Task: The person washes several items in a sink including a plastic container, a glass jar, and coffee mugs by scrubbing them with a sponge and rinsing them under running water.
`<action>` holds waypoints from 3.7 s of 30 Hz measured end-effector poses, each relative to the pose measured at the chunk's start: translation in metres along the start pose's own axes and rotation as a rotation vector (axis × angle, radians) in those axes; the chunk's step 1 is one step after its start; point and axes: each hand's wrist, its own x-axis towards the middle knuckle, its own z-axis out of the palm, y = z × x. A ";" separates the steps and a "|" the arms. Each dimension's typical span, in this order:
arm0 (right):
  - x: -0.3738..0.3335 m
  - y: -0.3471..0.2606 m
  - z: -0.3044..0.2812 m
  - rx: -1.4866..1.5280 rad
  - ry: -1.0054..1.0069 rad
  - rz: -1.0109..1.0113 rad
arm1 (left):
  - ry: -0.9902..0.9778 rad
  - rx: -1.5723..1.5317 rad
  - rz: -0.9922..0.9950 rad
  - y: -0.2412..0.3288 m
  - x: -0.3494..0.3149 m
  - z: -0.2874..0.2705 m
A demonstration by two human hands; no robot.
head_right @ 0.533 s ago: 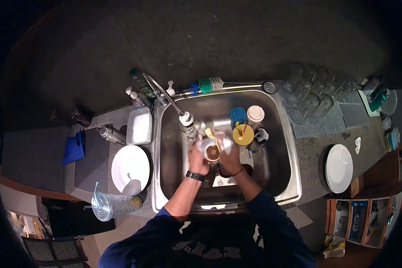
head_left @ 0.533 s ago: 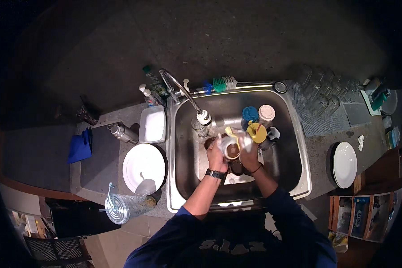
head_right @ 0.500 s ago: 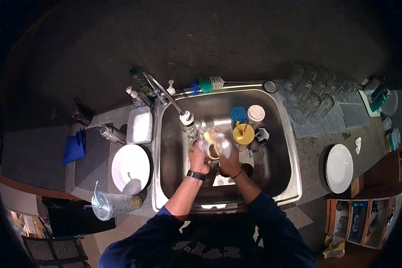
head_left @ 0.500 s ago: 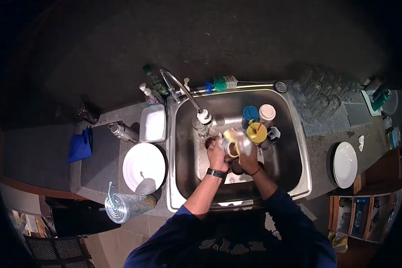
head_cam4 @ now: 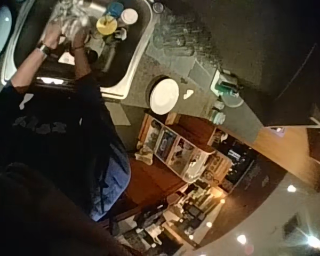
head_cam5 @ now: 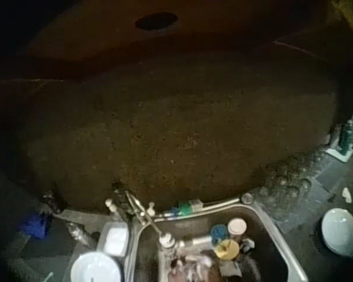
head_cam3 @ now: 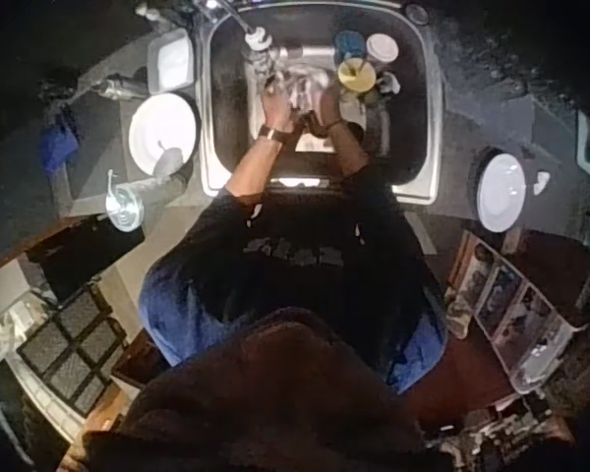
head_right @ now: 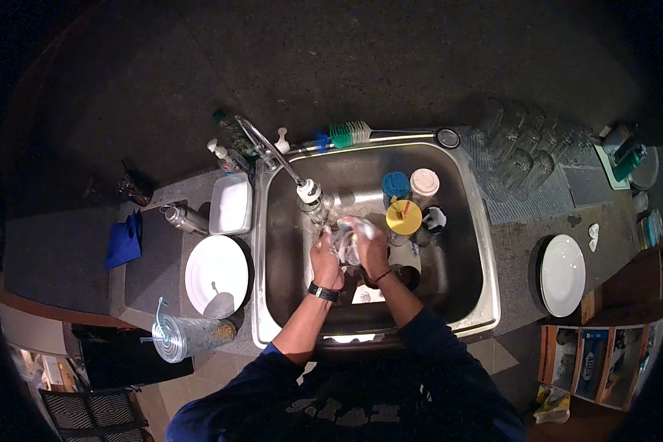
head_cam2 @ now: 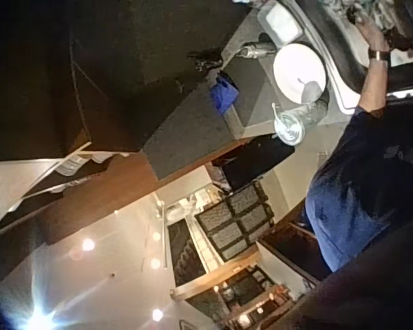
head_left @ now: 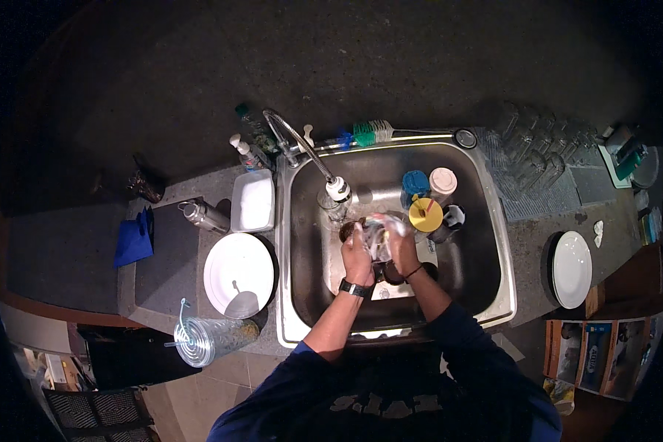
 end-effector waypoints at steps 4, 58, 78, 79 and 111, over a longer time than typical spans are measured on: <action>-0.026 -0.030 0.025 -0.073 0.330 -0.203 | 0.034 -0.311 -0.063 -0.005 0.013 -0.006; 0.026 0.076 -0.064 -0.109 -0.090 0.034 | -0.554 2.228 -0.085 -0.110 0.095 -0.190; -0.080 -0.028 -0.145 0.187 0.143 0.492 | -0.169 1.754 0.284 -0.114 0.183 -0.123; -0.084 -0.013 -0.149 -0.265 0.086 0.179 | -0.152 1.603 0.066 -0.109 0.187 -0.120; 0.015 -0.031 0.007 -0.798 -0.091 -0.673 | -0.350 -0.367 -0.480 0.017 0.045 -0.027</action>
